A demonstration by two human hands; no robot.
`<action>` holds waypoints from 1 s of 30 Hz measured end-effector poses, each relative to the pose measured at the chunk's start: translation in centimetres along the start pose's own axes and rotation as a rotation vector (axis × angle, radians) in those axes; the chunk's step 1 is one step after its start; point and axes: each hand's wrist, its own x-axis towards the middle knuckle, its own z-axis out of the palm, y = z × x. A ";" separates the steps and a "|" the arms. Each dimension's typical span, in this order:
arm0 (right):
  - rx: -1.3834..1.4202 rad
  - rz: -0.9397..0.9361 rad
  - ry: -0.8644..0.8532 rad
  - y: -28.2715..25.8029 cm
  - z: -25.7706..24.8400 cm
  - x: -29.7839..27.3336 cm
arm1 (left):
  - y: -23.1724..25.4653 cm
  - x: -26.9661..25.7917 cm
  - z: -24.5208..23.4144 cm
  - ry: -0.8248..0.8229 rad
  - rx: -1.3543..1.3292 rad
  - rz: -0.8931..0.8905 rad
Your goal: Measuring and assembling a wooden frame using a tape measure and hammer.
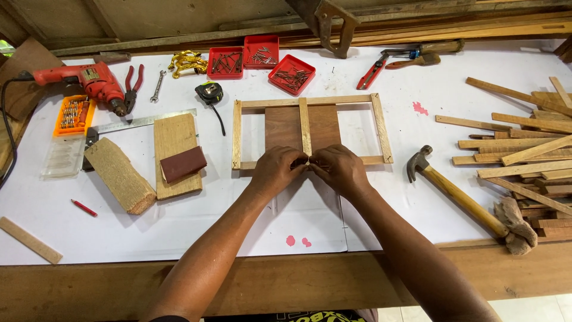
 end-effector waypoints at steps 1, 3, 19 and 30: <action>-0.001 0.000 0.000 0.0 0.0 -0.1 | -0.1 0.0 0.1 0.000 -0.001 0.001; 0.010 -0.017 0.051 -0.1 0.2 -0.2 | -0.2 -0.1 0.2 0.053 0.015 0.055; 0.008 -0.003 0.067 0.0 0.5 -0.4 | -0.3 -0.2 0.3 0.061 0.010 0.038; 0.024 -0.066 0.074 0.2 0.3 -0.8 | -0.2 -0.3 0.2 0.052 0.018 0.044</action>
